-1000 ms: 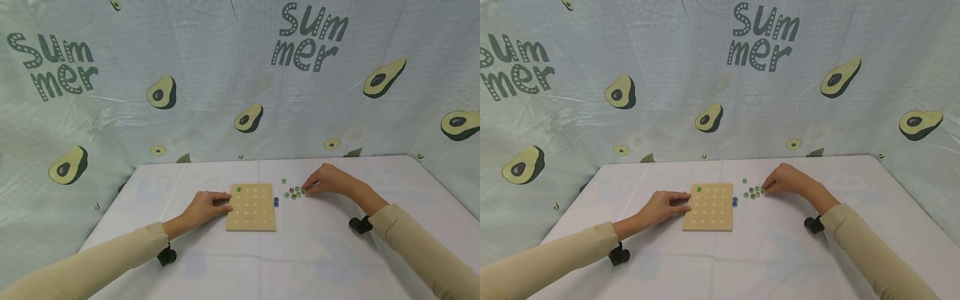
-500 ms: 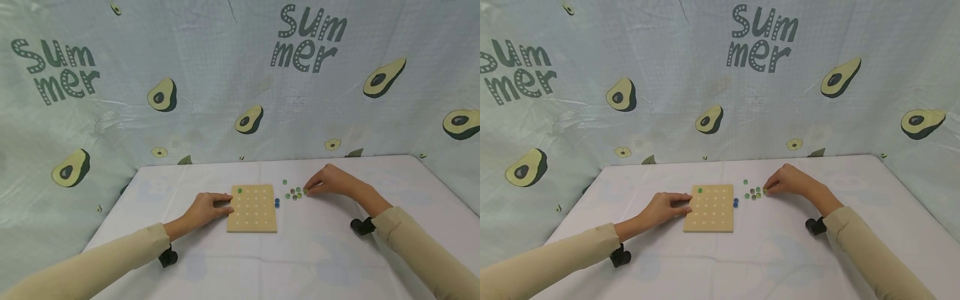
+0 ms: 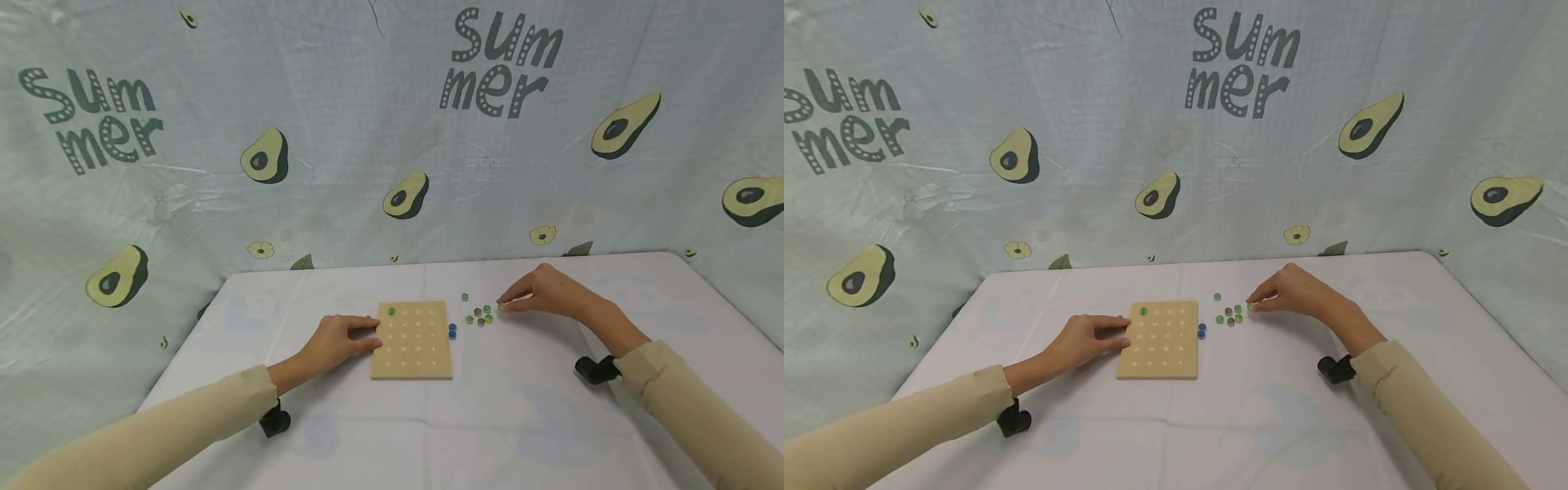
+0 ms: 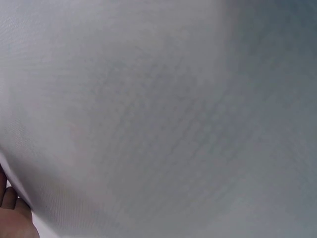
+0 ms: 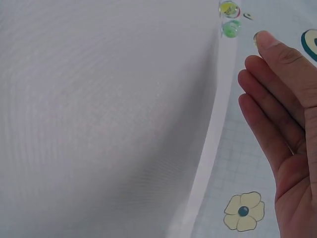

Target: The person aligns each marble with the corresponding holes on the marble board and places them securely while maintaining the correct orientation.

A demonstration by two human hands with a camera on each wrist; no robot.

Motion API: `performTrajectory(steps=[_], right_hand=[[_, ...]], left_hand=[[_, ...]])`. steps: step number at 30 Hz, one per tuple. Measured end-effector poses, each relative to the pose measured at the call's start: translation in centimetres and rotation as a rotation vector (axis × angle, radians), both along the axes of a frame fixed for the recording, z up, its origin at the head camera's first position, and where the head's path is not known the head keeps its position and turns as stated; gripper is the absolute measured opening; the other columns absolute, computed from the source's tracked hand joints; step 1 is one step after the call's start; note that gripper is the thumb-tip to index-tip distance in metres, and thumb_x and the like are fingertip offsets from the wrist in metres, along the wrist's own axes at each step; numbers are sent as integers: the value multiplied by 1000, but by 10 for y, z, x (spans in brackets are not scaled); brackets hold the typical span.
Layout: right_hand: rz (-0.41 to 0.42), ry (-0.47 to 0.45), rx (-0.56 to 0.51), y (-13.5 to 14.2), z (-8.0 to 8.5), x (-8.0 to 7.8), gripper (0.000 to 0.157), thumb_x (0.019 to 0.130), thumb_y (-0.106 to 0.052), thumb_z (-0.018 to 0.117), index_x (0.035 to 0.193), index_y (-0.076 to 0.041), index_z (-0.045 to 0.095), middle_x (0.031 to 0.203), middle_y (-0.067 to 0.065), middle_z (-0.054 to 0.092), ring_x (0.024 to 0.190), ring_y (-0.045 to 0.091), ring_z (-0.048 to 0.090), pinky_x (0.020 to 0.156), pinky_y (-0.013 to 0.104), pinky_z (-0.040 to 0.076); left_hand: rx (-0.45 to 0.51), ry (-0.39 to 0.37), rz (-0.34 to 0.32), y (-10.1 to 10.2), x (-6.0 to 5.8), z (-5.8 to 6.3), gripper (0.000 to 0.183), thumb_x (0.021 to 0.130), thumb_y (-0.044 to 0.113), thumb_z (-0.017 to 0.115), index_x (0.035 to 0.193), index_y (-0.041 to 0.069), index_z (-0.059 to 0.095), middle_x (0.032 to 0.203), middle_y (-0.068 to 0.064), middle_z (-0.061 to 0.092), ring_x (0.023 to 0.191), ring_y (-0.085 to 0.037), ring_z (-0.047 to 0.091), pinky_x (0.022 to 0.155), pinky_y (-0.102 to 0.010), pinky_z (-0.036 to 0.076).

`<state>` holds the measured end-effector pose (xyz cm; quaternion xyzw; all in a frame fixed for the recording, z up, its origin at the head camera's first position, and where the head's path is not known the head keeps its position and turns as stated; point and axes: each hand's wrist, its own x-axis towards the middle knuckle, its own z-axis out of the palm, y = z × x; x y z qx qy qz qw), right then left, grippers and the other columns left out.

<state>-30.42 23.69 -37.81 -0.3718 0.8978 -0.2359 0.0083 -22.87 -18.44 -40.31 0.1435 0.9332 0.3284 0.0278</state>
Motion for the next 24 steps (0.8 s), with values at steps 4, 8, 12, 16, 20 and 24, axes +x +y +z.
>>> performTrajectory(steps=[4, 8, 12, 16, 20, 24], right_hand=[[2, 21, -10, 0, 2, 2, 19, 87, -23, 82, 106, -19, 83, 101, -4, 78, 95, 15, 75, 80, 37, 62], [8, 34, -21, -3, 3, 3, 20, 87, -22, 82, 106, -18, 83, 101, -4, 78, 94, 14, 75, 77, 32, 62], [22, 54, -30, -7, 3, 4, 20, 86, -22, 83, 105, -18, 83, 100, -5, 79, 92, 12, 75, 75, 26, 61], [37, 84, -33, -11, 3, 4, 20, 85, -19, 83, 106, -18, 83, 100, -5, 79, 91, 12, 75, 73, 24, 60], [57, 90, -46, -18, 2, 3, 21, 85, -15, 83, 106, -17, 83, 100, -3, 79, 90, 12, 75, 72, 24, 59], [77, 92, -56, -27, 2, 1, 22, 85, -15, 83, 107, -17, 83, 99, -4, 79, 91, 11, 75, 73, 24, 59]], left_hand=[[10, -6, 4, 0, 1, 0, 44, 85, 26, 84, 126, 14, 74, 133, -6, 67, 131, -24, 58, 109, -44, 47], [18, -12, 6, -1, 0, -1, 44, 85, 26, 84, 126, 14, 74, 133, -6, 67, 132, -23, 58, 110, -44, 46], [23, -17, 4, -1, 1, -1, 45, 85, 27, 84, 127, 14, 74, 134, -6, 66, 133, -23, 57, 110, -44, 46], [20, -14, -1, 0, 1, 0, 45, 86, 27, 83, 128, 14, 73, 135, -6, 66, 133, -23, 57, 110, -44, 46], [16, -13, 5, 1, 1, 1, 45, 86, 27, 83, 128, 14, 73, 134, -5, 67, 133, -23, 57, 110, -44, 46], [21, -17, 13, 1, 2, 1, 45, 86, 26, 84, 127, 14, 73, 134, -5, 67, 132, -23, 57, 109, -44, 46]])
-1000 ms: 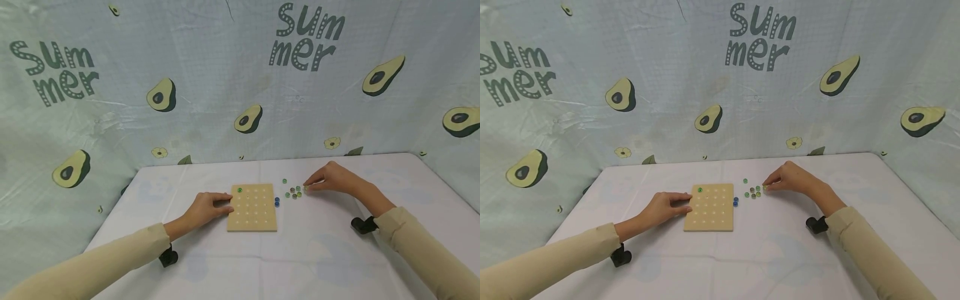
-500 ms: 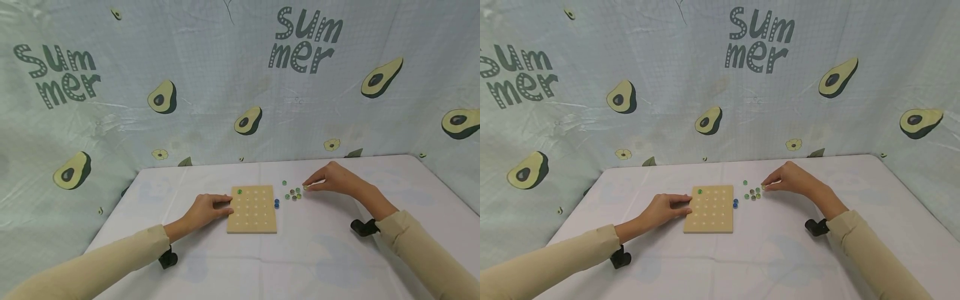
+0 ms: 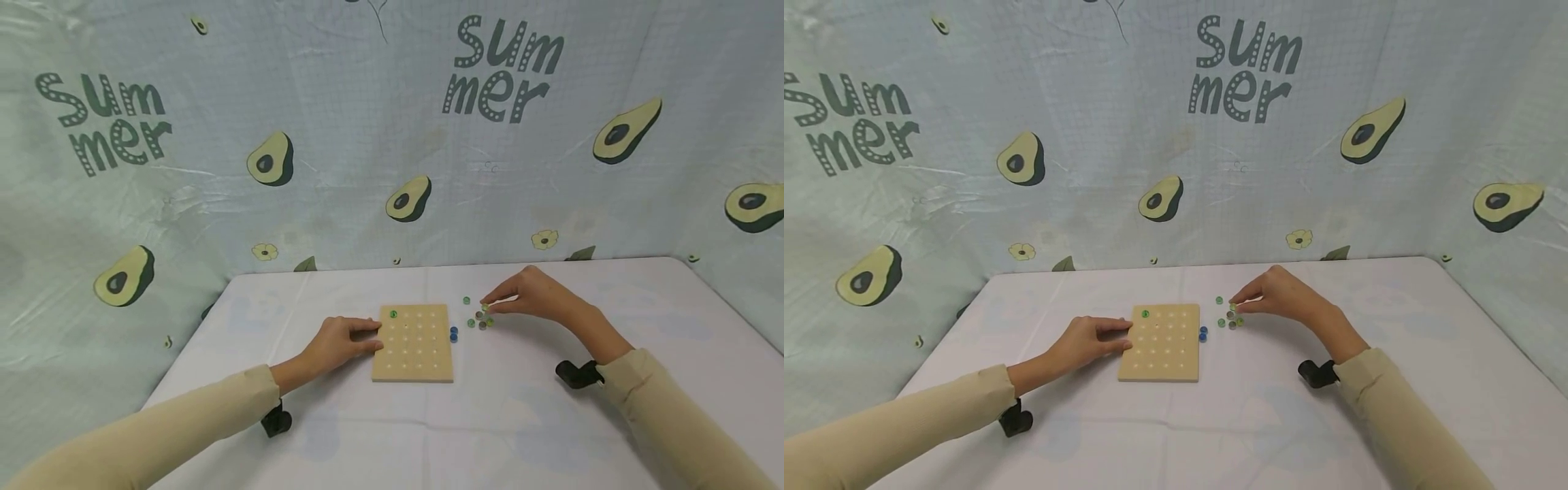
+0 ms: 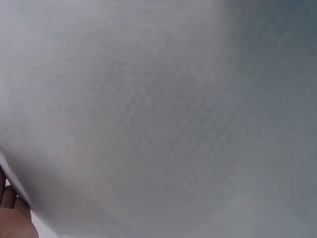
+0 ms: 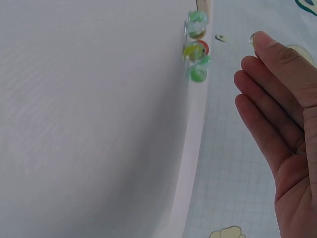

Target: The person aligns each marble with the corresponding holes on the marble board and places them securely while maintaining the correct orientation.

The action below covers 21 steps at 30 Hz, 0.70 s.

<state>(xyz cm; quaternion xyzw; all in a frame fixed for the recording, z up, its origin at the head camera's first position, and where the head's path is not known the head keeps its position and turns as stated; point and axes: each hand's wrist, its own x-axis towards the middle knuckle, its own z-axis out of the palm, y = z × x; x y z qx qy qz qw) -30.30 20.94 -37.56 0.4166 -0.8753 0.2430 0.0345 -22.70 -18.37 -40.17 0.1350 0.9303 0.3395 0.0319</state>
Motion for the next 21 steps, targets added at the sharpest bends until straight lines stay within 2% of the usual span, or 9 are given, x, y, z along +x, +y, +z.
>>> performTrajectory(steps=[10, 21], right_hand=[[54, -26, -32, -22, 4, -1, 22, 86, -17, 83, 108, -14, 82, 101, -3, 78, 92, 11, 75, 73, 24, 60], [73, -33, -22, -44, 4, -3, 20, 88, -22, 81, 107, -17, 82, 101, -4, 78, 91, 8, 74, 75, 26, 61]], left_hand=[[-2, 4, -9, -2, -1, -1, 45, 86, 27, 83, 128, 14, 73, 133, -5, 67, 132, -23, 57, 109, -44, 46], [4, 5, -7, -3, -1, -2, 45, 86, 28, 83, 128, 15, 73, 133, -4, 68, 132, -22, 58, 109, -43, 47]])
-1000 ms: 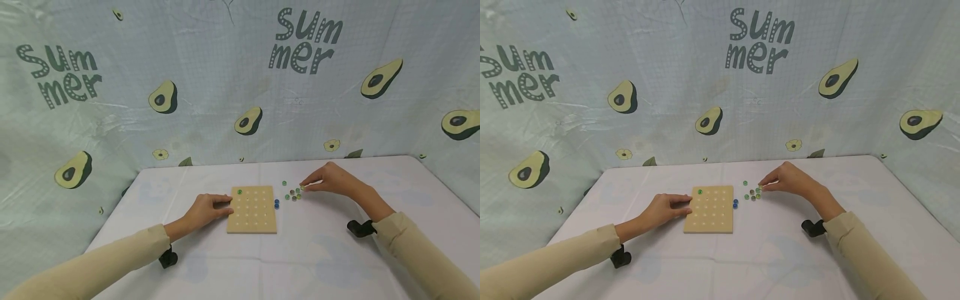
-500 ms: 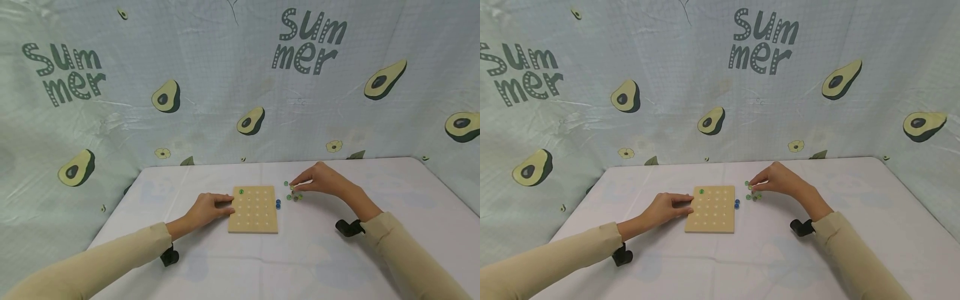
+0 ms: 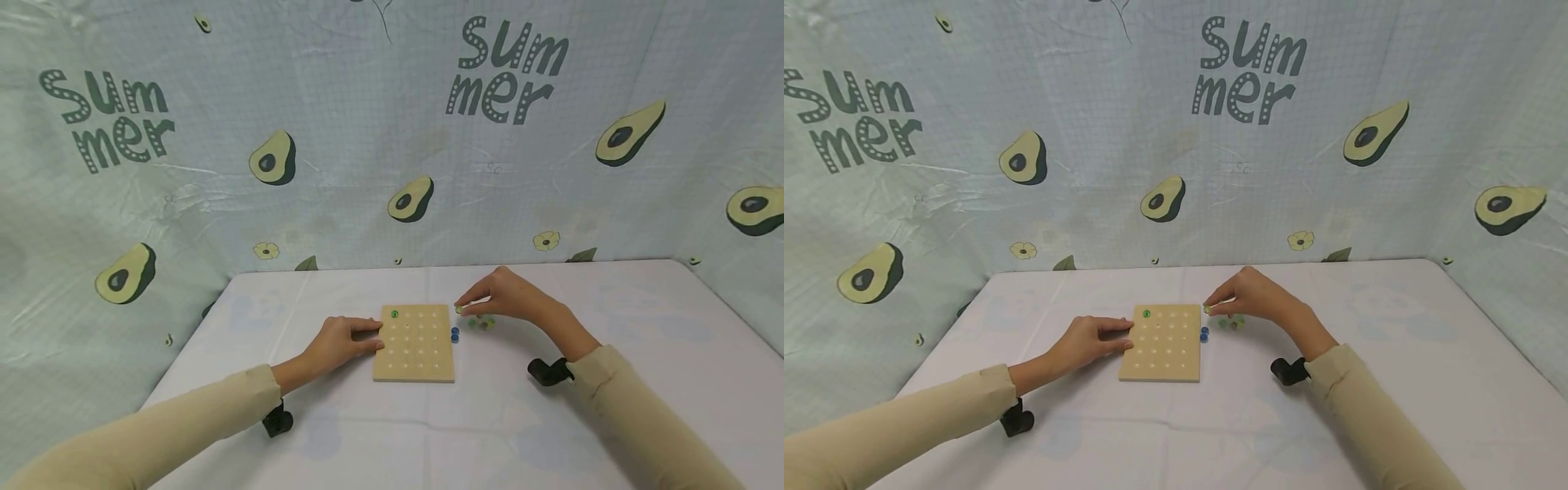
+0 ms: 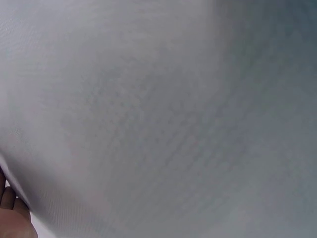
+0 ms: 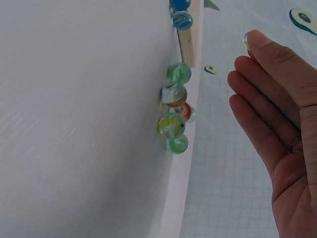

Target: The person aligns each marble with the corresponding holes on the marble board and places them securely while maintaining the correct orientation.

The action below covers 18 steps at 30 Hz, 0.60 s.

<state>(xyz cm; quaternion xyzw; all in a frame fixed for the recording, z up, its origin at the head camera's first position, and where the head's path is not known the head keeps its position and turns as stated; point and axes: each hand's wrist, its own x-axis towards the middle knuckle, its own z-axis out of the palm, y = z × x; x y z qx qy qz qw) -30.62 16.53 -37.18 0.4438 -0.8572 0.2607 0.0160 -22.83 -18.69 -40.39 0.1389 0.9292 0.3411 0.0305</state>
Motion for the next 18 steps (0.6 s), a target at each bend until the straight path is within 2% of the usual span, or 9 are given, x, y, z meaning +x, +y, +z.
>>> performTrajectory(steps=[10, 18], right_hand=[[23, -6, 25, -17, 1, -3, 19, 88, -23, 81, 106, -16, 83, 99, -3, 79, 87, 5, 73, 72, 24, 59], [18, -43, 11, -31, 1, -6, 19, 88, -19, 81, 106, -16, 83, 100, -4, 78, 91, 7, 74, 77, 26, 60]], left_hand=[[-9, -1, -2, 0, 1, -1, 45, 86, 29, 83, 128, 15, 73, 133, -4, 68, 132, -23, 58, 108, -44, 47], [5, 4, 7, 0, 0, -2, 45, 86, 28, 84, 128, 16, 73, 132, -3, 68, 131, -22, 58, 109, -43, 47]])
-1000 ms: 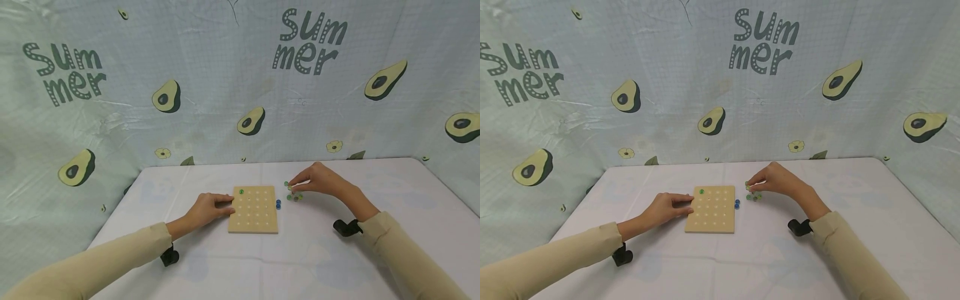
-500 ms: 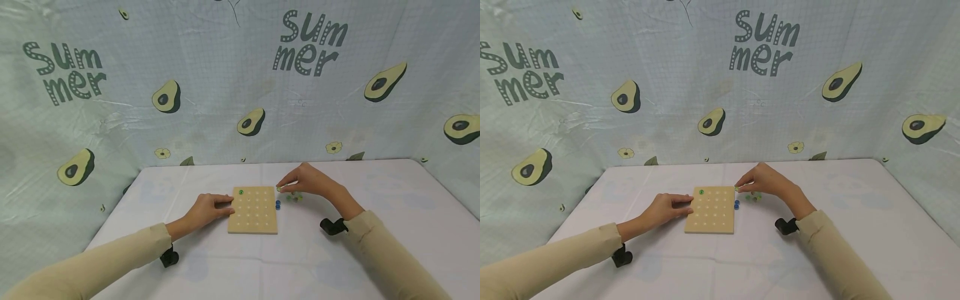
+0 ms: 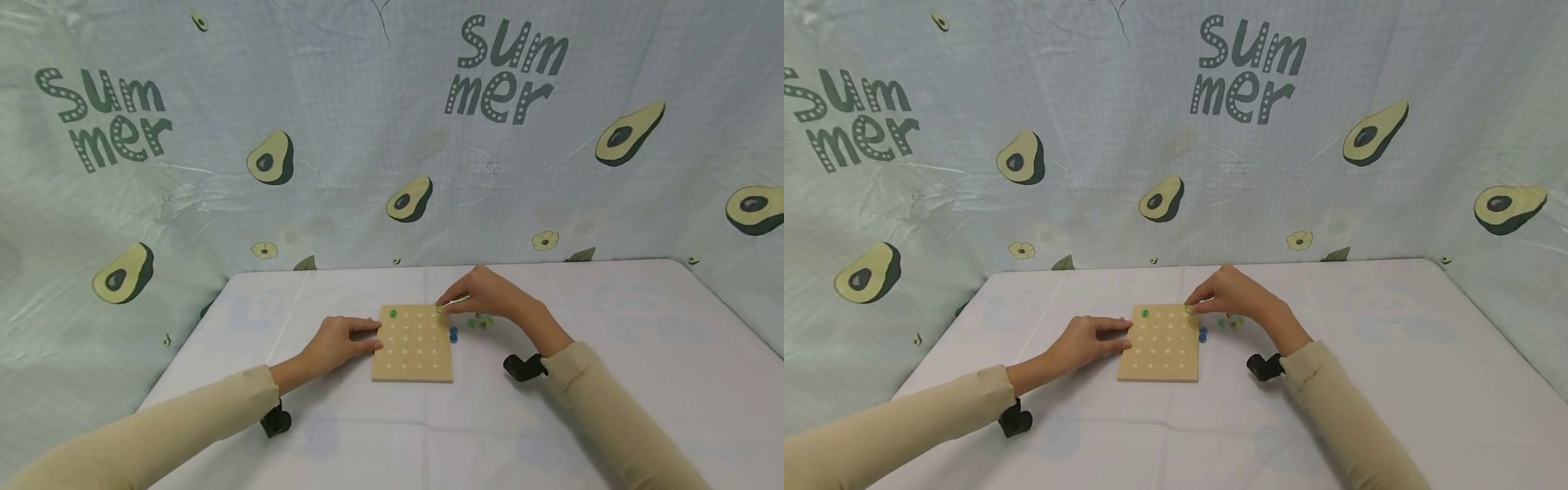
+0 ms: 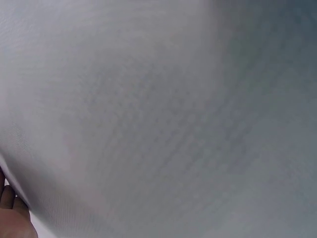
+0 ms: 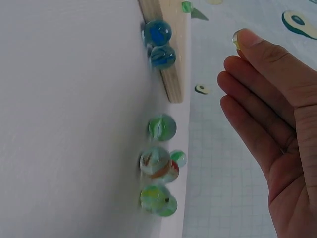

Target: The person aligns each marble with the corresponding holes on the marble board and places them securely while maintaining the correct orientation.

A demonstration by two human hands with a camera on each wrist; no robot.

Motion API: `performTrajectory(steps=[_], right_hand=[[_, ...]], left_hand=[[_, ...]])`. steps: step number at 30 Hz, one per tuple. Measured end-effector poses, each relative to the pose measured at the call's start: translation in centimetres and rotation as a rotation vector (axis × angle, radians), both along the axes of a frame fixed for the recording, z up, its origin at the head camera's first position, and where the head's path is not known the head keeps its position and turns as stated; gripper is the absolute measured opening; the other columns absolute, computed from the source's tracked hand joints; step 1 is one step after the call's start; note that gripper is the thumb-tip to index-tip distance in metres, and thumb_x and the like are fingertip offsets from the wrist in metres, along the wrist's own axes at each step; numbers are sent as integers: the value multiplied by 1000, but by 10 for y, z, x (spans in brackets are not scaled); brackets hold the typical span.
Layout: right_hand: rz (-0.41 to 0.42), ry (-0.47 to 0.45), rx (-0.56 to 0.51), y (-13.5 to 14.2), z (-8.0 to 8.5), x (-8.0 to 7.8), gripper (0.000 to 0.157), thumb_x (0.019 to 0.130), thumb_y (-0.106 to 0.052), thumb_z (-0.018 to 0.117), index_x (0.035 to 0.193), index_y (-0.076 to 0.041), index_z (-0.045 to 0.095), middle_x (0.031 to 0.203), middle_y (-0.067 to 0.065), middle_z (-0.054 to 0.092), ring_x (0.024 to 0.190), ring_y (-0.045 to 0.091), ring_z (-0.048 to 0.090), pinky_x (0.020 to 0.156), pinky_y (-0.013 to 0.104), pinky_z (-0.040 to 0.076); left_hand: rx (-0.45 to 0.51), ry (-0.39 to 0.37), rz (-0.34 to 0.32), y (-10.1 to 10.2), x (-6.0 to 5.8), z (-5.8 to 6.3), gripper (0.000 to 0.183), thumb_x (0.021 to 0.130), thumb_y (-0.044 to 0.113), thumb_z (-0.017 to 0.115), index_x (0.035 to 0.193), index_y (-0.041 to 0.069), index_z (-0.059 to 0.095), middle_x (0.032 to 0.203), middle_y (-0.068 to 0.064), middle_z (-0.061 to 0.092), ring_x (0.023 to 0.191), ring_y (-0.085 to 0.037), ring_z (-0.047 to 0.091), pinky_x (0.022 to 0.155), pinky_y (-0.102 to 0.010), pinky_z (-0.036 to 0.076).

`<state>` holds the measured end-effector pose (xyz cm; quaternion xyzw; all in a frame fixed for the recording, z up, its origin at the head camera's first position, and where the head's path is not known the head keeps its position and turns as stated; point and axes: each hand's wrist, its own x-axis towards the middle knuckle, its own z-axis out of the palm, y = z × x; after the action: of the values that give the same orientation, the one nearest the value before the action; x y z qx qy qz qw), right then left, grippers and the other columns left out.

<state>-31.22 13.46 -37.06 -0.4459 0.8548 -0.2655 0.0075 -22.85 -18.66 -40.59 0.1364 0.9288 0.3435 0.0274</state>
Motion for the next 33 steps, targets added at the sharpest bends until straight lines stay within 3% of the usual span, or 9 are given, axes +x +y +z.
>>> performTrajectory(steps=[9, 19, 33], right_hand=[[-8, -32, 30, -20, 3, -4, 19, 90, -24, 79, 108, -17, 83, 101, -5, 78, 90, 5, 73, 78, 25, 59], [1, -100, -21, -50, -2, -7, 18, 90, -25, 79, 106, -18, 83, 98, -8, 78, 87, 0, 70, 73, 21, 56], [-164, -143, 68, -71, -11, -14, 16, 89, -29, 81, 103, -21, 84, 98, -9, 78, 86, 3, 68, 76, 25, 56]], left_hand=[[-14, -1, -8, 1, -2, 2, 44, 86, 28, 83, 127, 16, 73, 132, -3, 68, 131, -22, 58, 109, -43, 47], [-9, -2, -9, -2, -2, -1, 44, 87, 31, 82, 128, 17, 73, 133, -3, 68, 131, -22, 58, 109, -44, 47], [-25, 2, -7, -2, -1, 0, 44, 88, 32, 82, 128, 17, 73, 134, -3, 67, 131, -22, 58, 109, -43, 47]])
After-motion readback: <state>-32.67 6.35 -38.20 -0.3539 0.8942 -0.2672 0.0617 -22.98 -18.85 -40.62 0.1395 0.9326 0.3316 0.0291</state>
